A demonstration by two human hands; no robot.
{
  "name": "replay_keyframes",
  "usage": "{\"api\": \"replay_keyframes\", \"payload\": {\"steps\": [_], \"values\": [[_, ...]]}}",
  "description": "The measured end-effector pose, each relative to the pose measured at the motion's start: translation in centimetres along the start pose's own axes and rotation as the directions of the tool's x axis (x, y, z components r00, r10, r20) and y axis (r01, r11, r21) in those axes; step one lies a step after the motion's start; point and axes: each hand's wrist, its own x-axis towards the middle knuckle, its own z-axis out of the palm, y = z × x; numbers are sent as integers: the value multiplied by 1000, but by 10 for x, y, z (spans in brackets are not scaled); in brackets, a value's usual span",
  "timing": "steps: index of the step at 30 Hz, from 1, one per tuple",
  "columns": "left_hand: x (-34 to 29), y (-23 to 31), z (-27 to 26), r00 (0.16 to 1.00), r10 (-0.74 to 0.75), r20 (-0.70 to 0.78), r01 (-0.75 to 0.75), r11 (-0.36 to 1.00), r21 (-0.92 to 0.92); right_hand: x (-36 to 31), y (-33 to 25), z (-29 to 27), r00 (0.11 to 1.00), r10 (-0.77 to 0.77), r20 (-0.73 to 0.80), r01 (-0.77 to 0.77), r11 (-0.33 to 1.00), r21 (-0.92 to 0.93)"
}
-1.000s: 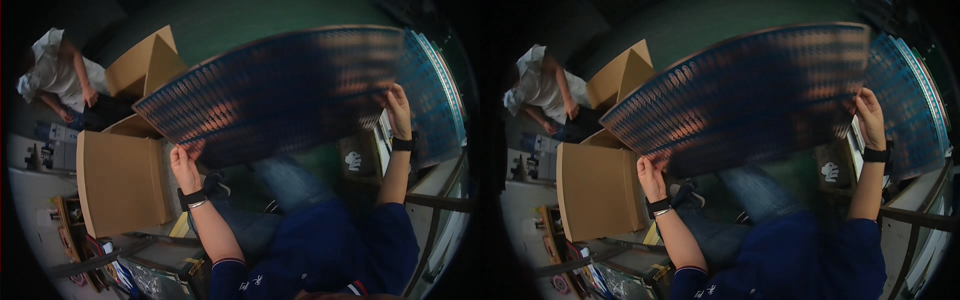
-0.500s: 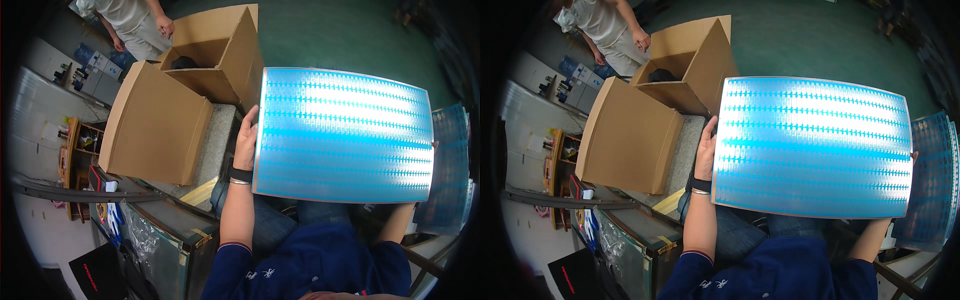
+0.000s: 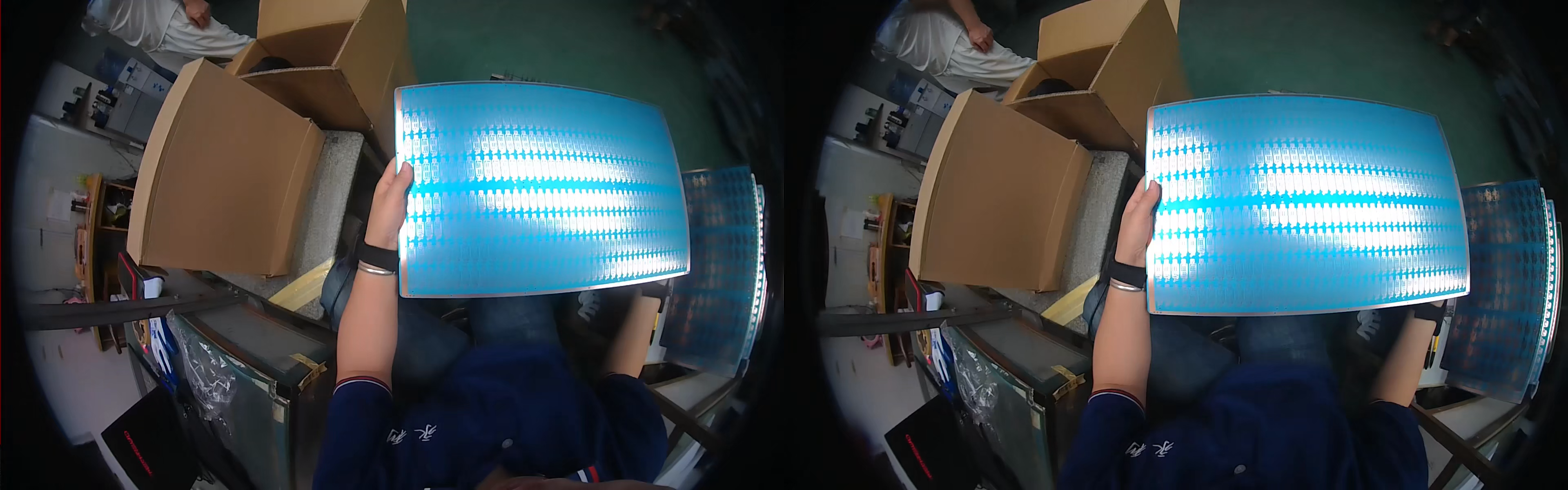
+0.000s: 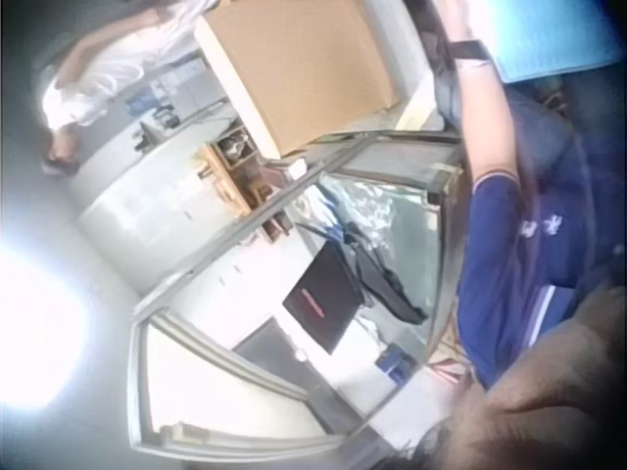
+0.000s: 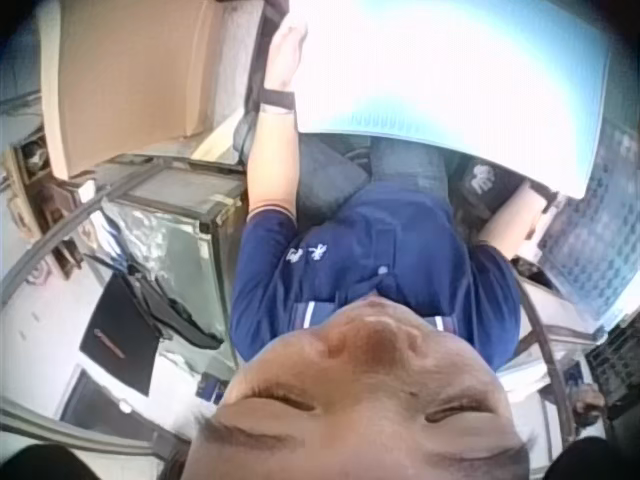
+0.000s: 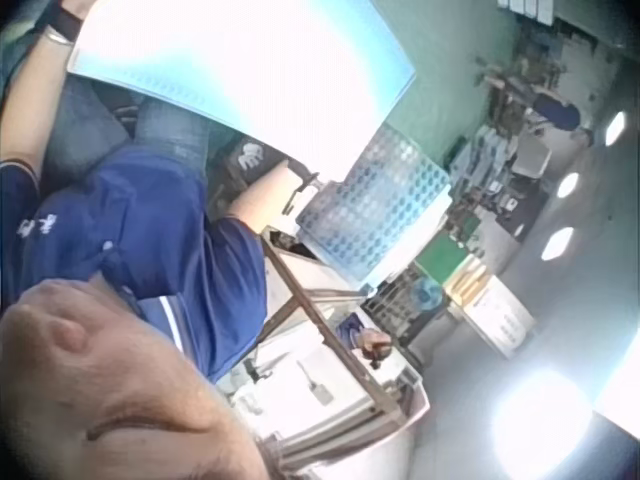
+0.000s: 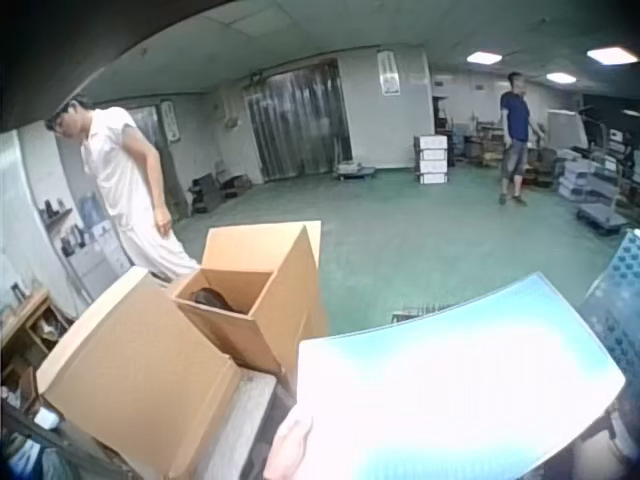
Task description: Inspecting large blue patterned metal sheets by lifting them and checking for defects.
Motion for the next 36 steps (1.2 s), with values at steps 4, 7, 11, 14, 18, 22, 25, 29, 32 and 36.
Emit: {"api": "replay_keyframes", "payload": {"steps": [4, 7, 11, 14, 18, 22, 25, 29, 32, 36], "values": [[-2, 4, 3, 998, 15, -56, -17, 999, -31, -4, -6, -6, 998, -15, -65, 4, 987, -161], [-3, 5, 5, 995, 33, -93, -41, 995, -87, -13, -25, 18, 927, -34, 372, -287, 574, 767], [-5, 7, 4, 993, 39, -108, -48, 995, -82, -19, -34, 56, 892, -29, 450, -339, 615, 712], [-6, 15, 12, 993, 60, -104, -71, 992, -101, -20, -33, 69, 907, 65, 416, -329, 727, 603], [-10, 20, 17, 994, 62, -91, -74, 989, -131, -21, -30, 75, 914, 131, 385, -339, 769, 542], [-12, 21, 14, 997, 68, -37, -72, 987, -140, -28, -39, 80, 942, 144, 302, -286, 817, 501], [-11, 21, 17, 997, 77, -14, -79, 979, -189, -32, -48, 82, 971, 146, 188, -220, 849, 480], [-9, 19, 15, 997, 69, -29, -74, 967, -244, -34, -52, 75, 966, 132, 224, -218, 880, 422], [-9, 18, 10, 996, 83, -39, -90, 965, -245, -39, -66, 92, 967, 114, 227, -203, 884, 422], [-8, 19, 6, 995, 95, -25, -99, 963, -251, -44, -80, 106, 969, 113, 221, -192, 907, 376]]}}
